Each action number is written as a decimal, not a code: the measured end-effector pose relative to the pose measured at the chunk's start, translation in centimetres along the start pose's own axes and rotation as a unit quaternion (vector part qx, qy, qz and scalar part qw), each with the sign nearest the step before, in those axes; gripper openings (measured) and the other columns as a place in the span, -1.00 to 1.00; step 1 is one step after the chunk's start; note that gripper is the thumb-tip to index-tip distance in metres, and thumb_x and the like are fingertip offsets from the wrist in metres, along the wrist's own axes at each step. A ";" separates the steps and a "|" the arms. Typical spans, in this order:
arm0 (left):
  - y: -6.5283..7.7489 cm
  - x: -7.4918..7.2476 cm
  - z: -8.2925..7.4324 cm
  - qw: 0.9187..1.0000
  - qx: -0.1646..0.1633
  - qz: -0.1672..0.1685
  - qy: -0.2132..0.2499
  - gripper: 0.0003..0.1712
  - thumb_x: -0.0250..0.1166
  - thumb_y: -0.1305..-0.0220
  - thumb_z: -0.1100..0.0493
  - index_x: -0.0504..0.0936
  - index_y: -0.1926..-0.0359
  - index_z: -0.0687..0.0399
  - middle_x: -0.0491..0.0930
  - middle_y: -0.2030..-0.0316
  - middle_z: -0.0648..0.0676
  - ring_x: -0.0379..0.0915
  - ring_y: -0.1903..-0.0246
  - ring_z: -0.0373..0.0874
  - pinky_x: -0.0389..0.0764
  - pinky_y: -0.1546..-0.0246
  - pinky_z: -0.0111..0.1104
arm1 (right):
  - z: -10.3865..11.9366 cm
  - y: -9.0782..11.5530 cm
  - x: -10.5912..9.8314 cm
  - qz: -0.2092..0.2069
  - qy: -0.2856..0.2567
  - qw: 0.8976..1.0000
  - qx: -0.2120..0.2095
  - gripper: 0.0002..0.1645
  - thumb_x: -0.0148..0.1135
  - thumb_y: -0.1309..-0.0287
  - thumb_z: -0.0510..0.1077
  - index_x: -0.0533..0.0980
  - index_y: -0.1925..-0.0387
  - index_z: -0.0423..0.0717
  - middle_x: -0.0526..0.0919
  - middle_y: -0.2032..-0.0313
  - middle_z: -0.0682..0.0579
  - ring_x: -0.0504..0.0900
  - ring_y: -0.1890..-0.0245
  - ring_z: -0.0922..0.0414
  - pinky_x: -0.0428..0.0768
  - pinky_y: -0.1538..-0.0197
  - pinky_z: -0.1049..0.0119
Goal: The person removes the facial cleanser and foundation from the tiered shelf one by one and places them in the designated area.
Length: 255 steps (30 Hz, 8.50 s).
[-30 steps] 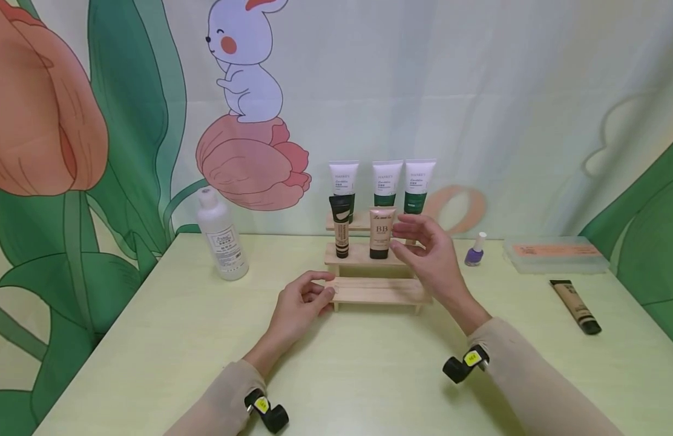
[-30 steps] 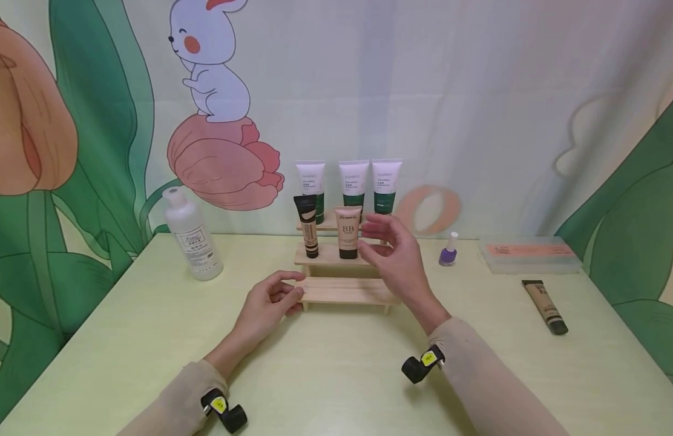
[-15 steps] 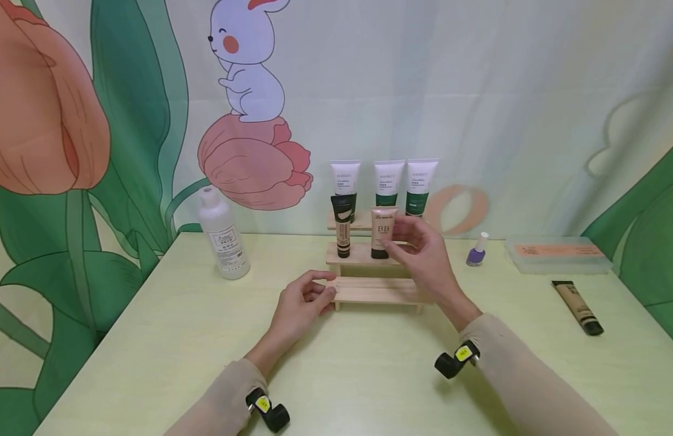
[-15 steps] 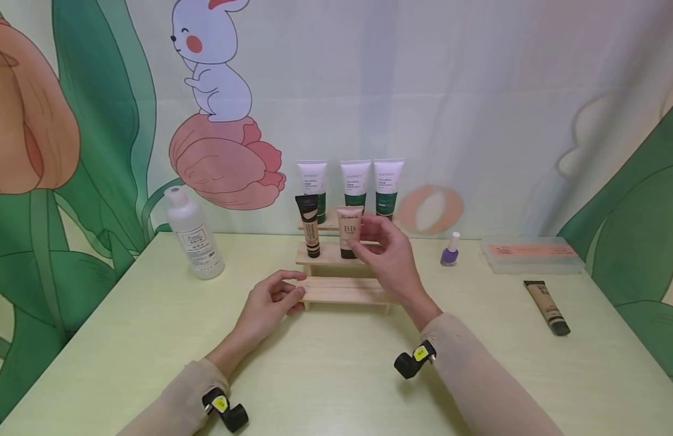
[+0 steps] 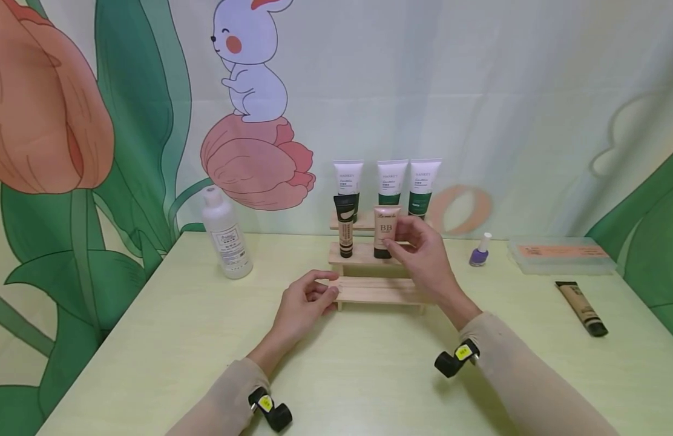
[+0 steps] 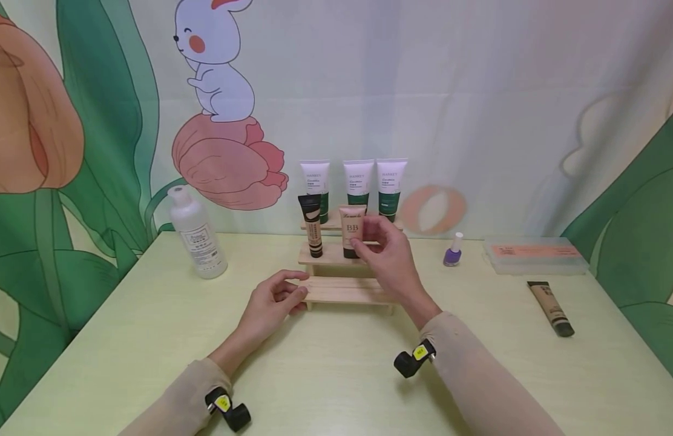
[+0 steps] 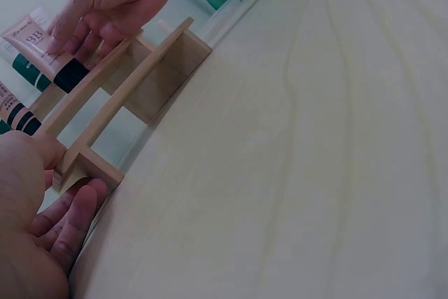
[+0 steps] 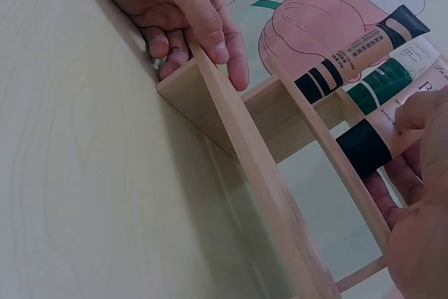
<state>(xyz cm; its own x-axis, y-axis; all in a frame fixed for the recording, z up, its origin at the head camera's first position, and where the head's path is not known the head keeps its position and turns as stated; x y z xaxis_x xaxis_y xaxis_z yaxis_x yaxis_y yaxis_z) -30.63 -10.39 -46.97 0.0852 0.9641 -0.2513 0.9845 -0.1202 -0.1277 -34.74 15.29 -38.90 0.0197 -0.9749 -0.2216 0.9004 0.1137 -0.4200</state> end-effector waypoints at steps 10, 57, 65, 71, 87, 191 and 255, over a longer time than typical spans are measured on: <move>0.0 0.2 -0.1 1.000 0.001 0.001 -0.007 -0.69 0.45 -0.57 0.19 0.76 -0.25 -0.05 0.82 0.20 0.08 0.80 0.28 -0.07 0.81 0.19 -0.34 | 0.6 0.1 -1.0 -0.016 0.003 1.000 -0.012 -0.59 0.42 -0.49 -0.35 0.55 -0.27 -0.27 0.74 -0.13 -0.23 0.73 -0.04 0.09 0.70 -0.07 0.43; 0.0 0.1 -0.1 1.000 0.000 0.004 -0.004 -0.68 0.45 -0.57 0.19 0.76 -0.26 -0.05 0.81 0.18 0.10 0.80 0.27 -0.07 0.81 0.17 -0.35 | -1.2 6.1 -19.4 -0.155 0.147 0.977 0.025 -0.50 0.40 -0.55 -0.24 0.53 -0.41 -0.19 0.65 -0.05 0.35 0.65 -0.06 0.37 0.56 -0.12 0.70; 0.1 0.1 -0.1 1.000 -0.004 0.003 0.002 -0.68 0.45 -0.57 0.20 0.76 -0.26 -0.05 0.81 0.18 0.11 0.80 0.27 -0.06 0.81 0.17 -0.34 | -2.3 7.8 -21.3 -0.171 0.158 0.972 0.041 -0.50 0.41 -0.53 -0.24 0.55 -0.40 -0.12 0.64 -0.04 0.38 0.65 -0.02 0.42 0.57 -0.07 0.72; 0.0 0.0 0.0 1.000 0.002 0.003 0.001 -0.69 0.45 -0.58 0.19 0.76 -0.26 -0.05 0.81 0.19 0.10 0.81 0.27 -0.06 0.81 0.18 -0.34 | -3.4 8.9 -22.1 -0.179 0.153 0.971 0.037 -0.56 0.44 -0.47 -0.31 0.62 -0.30 -0.12 0.69 0.01 0.41 0.68 0.05 0.44 0.60 -0.01 0.71; 0.0 0.0 0.1 1.000 0.002 0.003 -0.003 -0.69 0.45 -0.57 0.19 0.76 -0.26 -0.05 0.80 0.21 0.10 0.80 0.29 -0.07 0.78 0.21 -0.37 | -6.0 12.4 -23.1 -0.151 0.186 0.965 0.110 -0.61 0.46 -0.52 -0.11 0.59 -0.25 -0.08 0.65 0.05 0.49 0.62 0.11 0.44 0.54 0.03 0.75; -0.2 0.3 0.3 1.000 -0.001 0.008 -0.005 -0.69 0.46 -0.57 0.13 0.76 -0.25 -0.10 0.82 0.20 0.08 0.80 0.29 -0.05 0.75 0.22 -0.39 | 2.1 5.2 -11.4 -0.104 -0.009 0.993 -0.057 -0.36 0.47 -0.36 -0.46 0.53 -0.42 -0.26 0.70 -0.21 -0.07 0.76 -0.15 0.10 0.75 -0.08 0.46; 0.1 -0.1 0.1 1.000 0.007 0.007 -0.007 -0.68 0.45 -0.57 0.18 0.75 -0.26 -0.06 0.83 0.21 0.07 0.79 0.31 -0.07 0.73 0.23 -0.40 | 2.9 -1.6 5.5 0.006 -0.044 0.999 -0.016 -0.49 0.52 -0.43 -0.23 0.58 -0.32 -0.08 0.74 -0.13 -0.08 0.76 -0.12 0.00 0.74 -0.26 -0.10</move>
<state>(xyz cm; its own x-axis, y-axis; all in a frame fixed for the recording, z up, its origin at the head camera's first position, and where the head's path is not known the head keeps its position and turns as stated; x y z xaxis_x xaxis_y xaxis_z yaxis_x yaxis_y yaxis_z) -30.56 -10.55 -47.03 0.0962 0.9588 -0.2674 0.9810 -0.1368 -0.1378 -34.86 9.18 -36.90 0.0706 -0.9863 -0.1491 0.8854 0.1308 -0.4460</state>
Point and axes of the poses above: each hand's wrist, its own y-axis away from the middle knuckle, its own x-axis out of the palm, z = x × y, the point moved 5 cm from there along -y, towards the middle knuckle
